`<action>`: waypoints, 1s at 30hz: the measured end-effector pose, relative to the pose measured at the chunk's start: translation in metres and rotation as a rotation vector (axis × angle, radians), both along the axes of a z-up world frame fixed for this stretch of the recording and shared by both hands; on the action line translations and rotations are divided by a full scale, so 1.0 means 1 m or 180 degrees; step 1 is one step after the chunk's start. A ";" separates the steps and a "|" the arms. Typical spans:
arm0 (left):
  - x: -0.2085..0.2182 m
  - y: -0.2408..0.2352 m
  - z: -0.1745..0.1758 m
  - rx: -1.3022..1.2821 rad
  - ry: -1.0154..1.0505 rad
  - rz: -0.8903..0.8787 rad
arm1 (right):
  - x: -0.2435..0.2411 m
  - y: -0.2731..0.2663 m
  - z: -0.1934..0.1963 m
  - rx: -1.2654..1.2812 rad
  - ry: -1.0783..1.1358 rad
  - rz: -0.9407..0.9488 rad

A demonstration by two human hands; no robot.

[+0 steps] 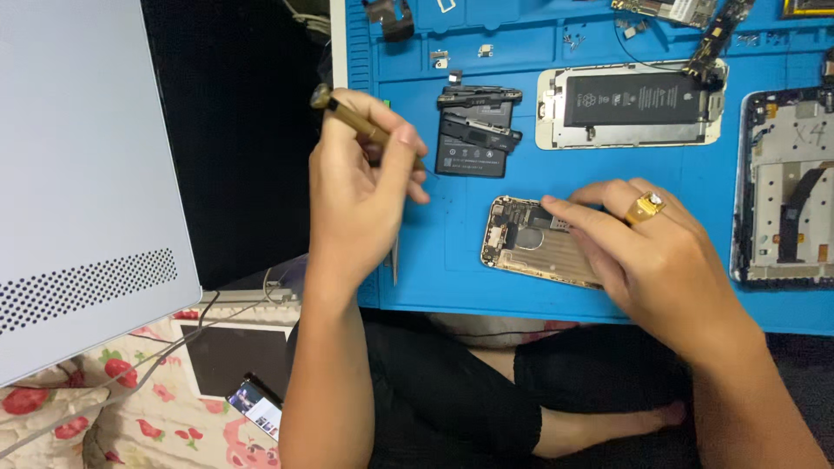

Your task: The person uses a screwdriver to remove screws from the back of a disassembled smartphone. They then lift and remove a metal shield plate from the phone's internal chassis, placing it aside on the blue work mat.

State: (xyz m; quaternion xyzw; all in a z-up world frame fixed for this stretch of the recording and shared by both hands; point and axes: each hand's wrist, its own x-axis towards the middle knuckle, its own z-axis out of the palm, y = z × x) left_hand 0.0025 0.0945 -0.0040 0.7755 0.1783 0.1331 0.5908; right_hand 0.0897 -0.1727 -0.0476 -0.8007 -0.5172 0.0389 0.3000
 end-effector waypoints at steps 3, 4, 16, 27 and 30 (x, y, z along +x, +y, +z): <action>0.000 0.001 -0.004 0.0045 -0.0054 0.0014 | 0.002 -0.001 -0.003 -0.0084 -0.0132 0.0108; -0.001 0.000 -0.005 0.0040 -0.0048 0.0014 | 0.002 -0.001 -0.002 -0.0088 -0.0126 0.0108; -0.002 -0.003 -0.010 -0.0008 -0.0392 0.0004 | 0.000 -0.003 0.005 -0.0397 -0.0334 0.0092; 0.003 -0.002 0.003 0.0626 0.0323 -0.0264 | 0.002 -0.008 0.007 -0.0596 -0.0439 -0.0057; 0.002 -0.001 -0.001 0.0862 0.0371 -0.0400 | 0.003 -0.008 0.009 -0.0559 -0.0396 -0.0077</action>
